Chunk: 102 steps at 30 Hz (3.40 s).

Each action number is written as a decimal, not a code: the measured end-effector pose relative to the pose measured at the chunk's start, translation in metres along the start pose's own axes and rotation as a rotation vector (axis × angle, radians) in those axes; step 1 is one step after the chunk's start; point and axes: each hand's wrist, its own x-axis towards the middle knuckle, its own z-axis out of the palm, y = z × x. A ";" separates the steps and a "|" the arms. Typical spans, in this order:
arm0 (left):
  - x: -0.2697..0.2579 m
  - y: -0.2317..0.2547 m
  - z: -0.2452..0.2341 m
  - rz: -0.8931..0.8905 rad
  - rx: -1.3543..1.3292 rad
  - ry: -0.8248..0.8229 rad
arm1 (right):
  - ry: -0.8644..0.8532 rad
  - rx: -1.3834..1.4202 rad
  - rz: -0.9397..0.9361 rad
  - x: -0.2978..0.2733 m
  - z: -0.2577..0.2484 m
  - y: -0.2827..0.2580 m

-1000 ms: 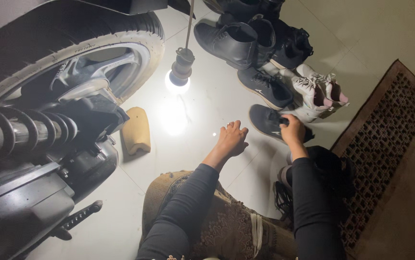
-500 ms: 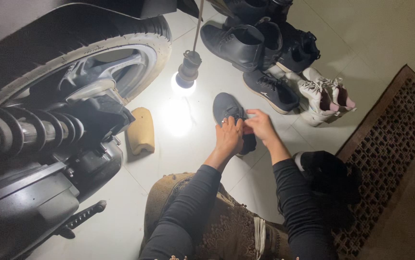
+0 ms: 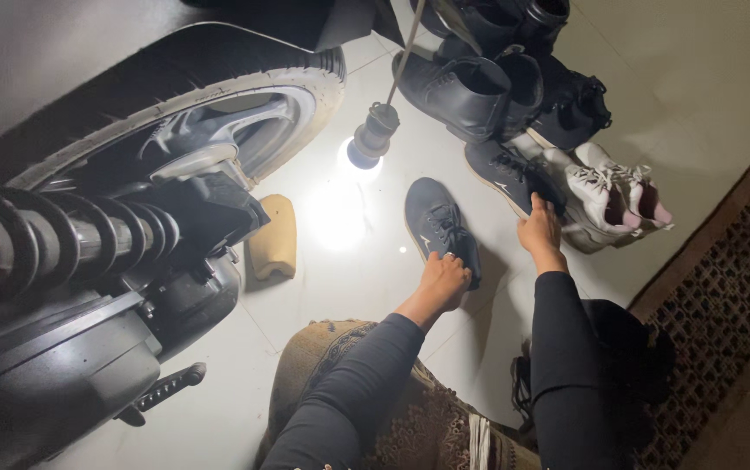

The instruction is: The person removes the laces and insoles from a pair of black sneakers, then re-laces them. The task is performed by hand on the floor next to a motorcycle.

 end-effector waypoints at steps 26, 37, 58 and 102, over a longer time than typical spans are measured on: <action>-0.009 -0.015 -0.063 -0.232 0.019 -0.196 | 0.004 0.205 -0.102 -0.128 -0.046 -0.157; -0.005 -0.071 -0.077 -0.572 -0.128 0.302 | 0.094 0.394 -0.349 -0.091 -0.036 -0.198; -0.022 -0.079 -0.057 -0.442 -0.277 0.335 | 0.016 1.000 -0.220 -0.153 -0.044 -0.183; 0.018 -0.071 -0.021 -0.482 -1.214 -0.004 | 0.047 1.073 -0.252 -0.163 -0.066 -0.168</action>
